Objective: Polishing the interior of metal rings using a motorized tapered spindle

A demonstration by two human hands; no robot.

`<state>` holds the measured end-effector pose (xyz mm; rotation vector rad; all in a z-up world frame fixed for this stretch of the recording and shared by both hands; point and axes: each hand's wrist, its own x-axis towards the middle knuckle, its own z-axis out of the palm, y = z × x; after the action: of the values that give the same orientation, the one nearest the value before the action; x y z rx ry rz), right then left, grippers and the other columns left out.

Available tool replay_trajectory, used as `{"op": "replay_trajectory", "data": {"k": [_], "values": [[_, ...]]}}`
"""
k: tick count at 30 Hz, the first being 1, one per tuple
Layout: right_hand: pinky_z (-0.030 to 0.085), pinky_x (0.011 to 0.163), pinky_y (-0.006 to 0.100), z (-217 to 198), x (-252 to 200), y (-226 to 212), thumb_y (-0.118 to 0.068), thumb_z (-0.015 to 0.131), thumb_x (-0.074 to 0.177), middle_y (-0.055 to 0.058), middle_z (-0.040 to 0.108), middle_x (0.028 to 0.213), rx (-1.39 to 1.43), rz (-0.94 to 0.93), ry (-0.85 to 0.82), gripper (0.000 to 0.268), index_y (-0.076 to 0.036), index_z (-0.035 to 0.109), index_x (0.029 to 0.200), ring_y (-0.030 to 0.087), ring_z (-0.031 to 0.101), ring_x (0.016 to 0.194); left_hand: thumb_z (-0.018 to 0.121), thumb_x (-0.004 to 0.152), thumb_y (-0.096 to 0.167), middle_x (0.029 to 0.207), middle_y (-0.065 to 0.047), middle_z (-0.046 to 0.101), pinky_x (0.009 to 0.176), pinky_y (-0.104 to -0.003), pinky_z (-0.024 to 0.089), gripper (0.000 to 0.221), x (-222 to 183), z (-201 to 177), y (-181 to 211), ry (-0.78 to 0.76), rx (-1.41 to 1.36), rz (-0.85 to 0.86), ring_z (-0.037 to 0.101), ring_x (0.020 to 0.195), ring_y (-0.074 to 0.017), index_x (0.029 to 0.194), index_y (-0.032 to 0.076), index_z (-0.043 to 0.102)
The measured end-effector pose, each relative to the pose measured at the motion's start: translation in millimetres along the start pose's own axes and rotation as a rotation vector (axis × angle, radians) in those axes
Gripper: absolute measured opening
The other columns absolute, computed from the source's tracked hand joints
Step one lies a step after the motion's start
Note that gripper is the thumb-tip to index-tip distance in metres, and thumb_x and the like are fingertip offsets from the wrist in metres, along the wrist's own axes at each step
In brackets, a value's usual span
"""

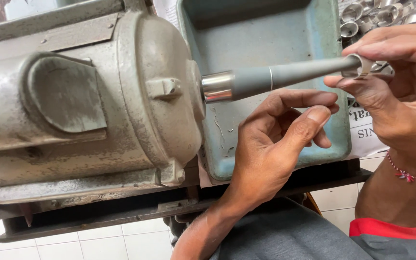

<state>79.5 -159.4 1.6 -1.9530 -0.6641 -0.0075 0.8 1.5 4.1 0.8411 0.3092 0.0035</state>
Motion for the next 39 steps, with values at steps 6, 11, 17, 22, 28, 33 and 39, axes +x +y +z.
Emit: {"op": "replay_trajectory", "data": {"k": [6,11,17,22,28,33,39], "values": [[0.063,0.101,0.035,9.4,6.3,-8.7,0.019,0.063,0.116,0.035,0.048,0.143,0.038,0.005,-0.038,0.027,0.012,0.044,0.133,0.039,0.072,0.114,0.064,0.101,0.015,0.135,-0.016,0.070,0.081,-0.024,0.057,0.020,-0.6,-3.7,6.0,-0.013,-0.001,0.018,0.065,0.078,-0.0139,0.116,0.002,0.068],[0.059,0.099,0.034,15.4,6.9,-3.2,0.015,0.068,0.116,0.035,0.051,0.141,0.006,-0.035,-0.038,0.030,0.011,0.043,0.134,0.037,0.067,0.120,0.064,0.101,0.014,0.117,-0.011,0.073,0.085,-0.027,0.057,0.021,-2.1,-9.9,5.9,0.004,-0.001,-0.017,0.067,0.077,-0.0142,0.118,0.001,0.068],[0.057,0.101,0.034,23.1,7.3,-1.8,0.015,0.070,0.117,0.032,0.051,0.140,0.006,-0.051,-0.034,0.031,0.008,0.044,0.134,0.038,0.067,0.131,0.064,0.101,0.015,0.116,-0.013,0.073,0.084,-0.026,0.057,0.023,-2.8,-16.0,7.5,-0.002,-0.010,-0.020,0.066,0.077,-0.0144,0.120,0.001,0.068],[0.058,0.099,0.034,28.3,10.0,-7.3,0.020,0.070,0.117,0.034,0.050,0.141,-0.009,-0.039,-0.032,0.030,0.010,0.046,0.133,0.038,0.067,0.132,0.064,0.102,0.015,0.120,-0.013,0.072,0.085,-0.028,0.057,0.025,-3.6,-18.6,9.1,-0.005,-0.028,-0.021,0.066,0.079,-0.0149,0.121,0.000,0.067],[0.060,0.103,0.036,31.0,12.1,-9.0,0.019,0.068,0.117,0.033,0.048,0.139,0.014,-0.050,-0.042,0.027,0.012,0.045,0.129,0.041,0.066,0.133,0.063,0.102,0.013,0.119,-0.014,0.072,0.079,-0.027,0.056,0.021,-2.9,-19.5,9.0,0.021,-0.047,0.012,0.066,0.079,-0.0154,0.119,0.001,0.066],[0.060,0.104,0.038,31.7,11.8,-10.1,0.016,0.070,0.116,0.036,0.049,0.139,0.022,-0.066,-0.038,0.030,0.010,0.044,0.129,0.042,0.067,0.133,0.064,0.098,0.016,0.112,-0.013,0.074,0.073,-0.024,0.049,0.027,-1.3,-17.2,14.5,0.094,-0.013,-0.026,0.065,0.071,-0.0122,0.123,0.003,0.068],[0.060,0.106,0.040,27.7,14.4,-0.8,0.016,0.071,0.115,0.035,0.051,0.137,0.009,-0.119,-0.047,0.025,0.013,0.048,0.125,0.042,0.068,0.127,0.064,0.097,0.020,0.119,-0.013,0.074,0.069,-0.025,0.046,0.033,1.2,-14.2,13.9,0.089,-0.016,-0.045,0.064,0.069,-0.0114,0.125,0.003,0.067]]}}
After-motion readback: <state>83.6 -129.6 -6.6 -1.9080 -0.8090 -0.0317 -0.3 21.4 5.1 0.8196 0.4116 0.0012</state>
